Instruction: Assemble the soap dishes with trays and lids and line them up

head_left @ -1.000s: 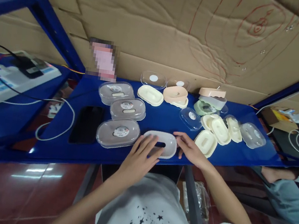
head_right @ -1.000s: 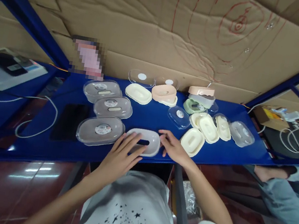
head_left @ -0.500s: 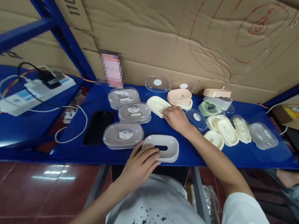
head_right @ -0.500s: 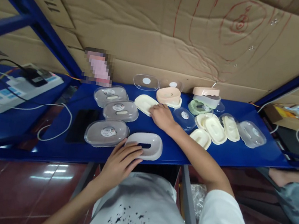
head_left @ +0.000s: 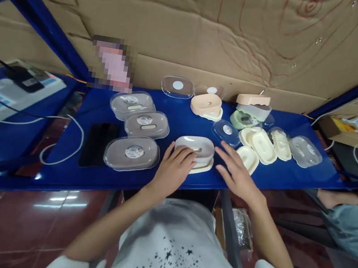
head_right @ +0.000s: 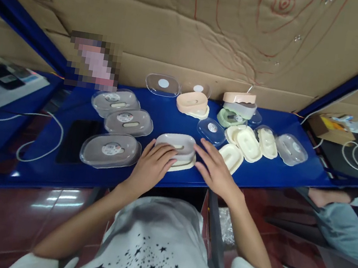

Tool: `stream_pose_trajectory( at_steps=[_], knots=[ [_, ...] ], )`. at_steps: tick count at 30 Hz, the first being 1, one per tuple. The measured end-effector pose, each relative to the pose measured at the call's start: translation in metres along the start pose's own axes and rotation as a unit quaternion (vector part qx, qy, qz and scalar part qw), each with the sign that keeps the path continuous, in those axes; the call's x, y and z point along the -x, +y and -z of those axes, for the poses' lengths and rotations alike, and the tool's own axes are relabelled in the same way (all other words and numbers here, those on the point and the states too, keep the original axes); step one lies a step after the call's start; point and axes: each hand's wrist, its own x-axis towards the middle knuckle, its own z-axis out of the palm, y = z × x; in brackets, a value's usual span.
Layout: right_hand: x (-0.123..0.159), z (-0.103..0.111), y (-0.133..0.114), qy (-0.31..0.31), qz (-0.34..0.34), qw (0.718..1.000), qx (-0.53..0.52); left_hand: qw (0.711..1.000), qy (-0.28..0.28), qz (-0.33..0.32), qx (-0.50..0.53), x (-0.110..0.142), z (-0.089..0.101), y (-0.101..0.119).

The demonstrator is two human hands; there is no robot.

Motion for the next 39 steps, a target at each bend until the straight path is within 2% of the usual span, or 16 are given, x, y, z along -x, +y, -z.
stream_pose_trajectory(
  at_steps=[3,8,13,16,19,21,27,31,34,39],
  knots=[
    [0.002,-0.014,0.002,-0.032,0.046,0.998,0.019,0.999,-0.023,-0.005,-0.022,0.002,0.004,0.007],
    [0.004,-0.033,0.004,-0.026,0.08,0.995,0.049,0.997,-0.047,-0.033,-0.052,0.026,0.01,0.011],
    [0.005,-0.026,0.004,-0.041,0.111,0.991,0.059,0.996,-0.022,-0.046,-0.073,0.049,0.008,0.003],
    [-0.004,-0.01,0.019,0.005,0.033,0.991,0.132,0.997,-0.005,-0.02,-0.073,0.055,0.008,-0.005],
    [-0.017,0.0,0.037,0.046,-0.071,0.97,0.226,0.997,0.022,-0.004,-0.078,0.055,0.008,-0.01],
    [-0.023,0.0,0.043,0.047,-0.09,0.964,0.245,0.997,0.024,-0.006,-0.076,0.052,0.006,-0.01],
    [-0.021,-0.013,0.034,0.0,-0.03,0.982,0.189,0.998,0.014,-0.022,-0.052,0.046,0.003,-0.006],
    [-0.029,-0.016,0.036,0.036,-0.096,0.974,0.202,0.999,0.025,-0.031,-0.029,0.05,0.002,-0.005],
    [-0.044,-0.019,0.045,0.017,-0.122,0.974,0.191,0.999,0.043,-0.023,0.011,0.053,0.001,-0.007],
    [-0.055,-0.013,0.04,0.017,-0.099,0.994,0.037,0.994,0.081,0.039,0.065,0.054,0.003,-0.011]
  ],
)
